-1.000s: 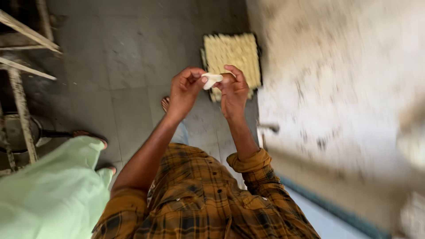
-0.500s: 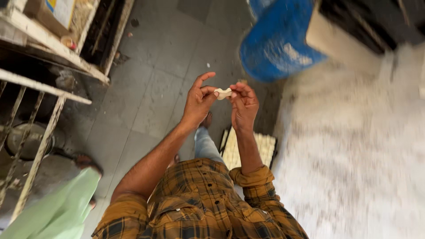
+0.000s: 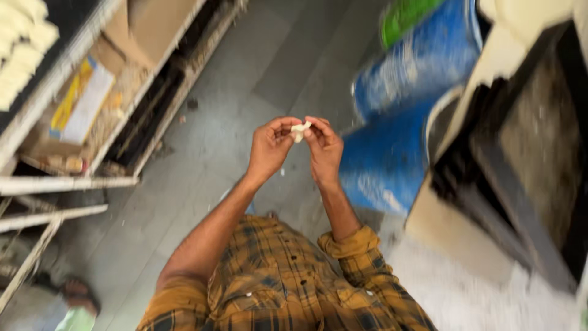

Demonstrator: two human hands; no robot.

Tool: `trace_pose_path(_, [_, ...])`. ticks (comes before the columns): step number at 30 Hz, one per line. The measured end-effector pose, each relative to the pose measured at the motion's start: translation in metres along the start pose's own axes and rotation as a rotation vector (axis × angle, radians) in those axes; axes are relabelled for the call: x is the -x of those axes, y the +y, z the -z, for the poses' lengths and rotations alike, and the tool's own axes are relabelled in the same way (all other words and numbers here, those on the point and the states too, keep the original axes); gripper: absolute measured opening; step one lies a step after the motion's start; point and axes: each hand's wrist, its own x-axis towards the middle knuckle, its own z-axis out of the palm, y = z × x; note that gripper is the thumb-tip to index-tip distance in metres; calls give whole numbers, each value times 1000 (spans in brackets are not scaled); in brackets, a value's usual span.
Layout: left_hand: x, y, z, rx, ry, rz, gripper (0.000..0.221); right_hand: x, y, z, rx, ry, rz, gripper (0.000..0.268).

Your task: The person portions large sections of dough using a scraper, shapes the portions into rounds by hand, and weighs each round on a mechanical scale. The person then places the shaped rounds onto a tray and briefly steps away to shape a smaller piece of dough between their hands.

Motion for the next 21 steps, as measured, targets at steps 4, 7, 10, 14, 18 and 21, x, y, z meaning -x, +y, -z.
trace_pose_path(4, [-125, -23, 21, 155, -31, -24, 32, -124, 54, 1, -165, 45, -133, 22])
trace_pose_path(7, [-236, -37, 35, 100, -47, -49, 31, -219, 95, -3, -254, 33, -133, 23])
trace_pose_path(10, [-344, -33, 53, 64, -61, -80, 28, -316, 123, -17, -113, -12, -53, 26])
trace_pose_path(14, [-467, -5, 69, 37, -95, -94, 31, -441, 141, -35, -283, 53, -94, 17])
trace_pose_path(18, [-576, 18, 65, 1, -103, -101, 20, -552, 156, -38, -409, 85, -186, 19])
trace_pose_path(21, [-661, 8, 66, 80, -95, -167, 25, -631, 186, -32, -265, 8, -188, 24])
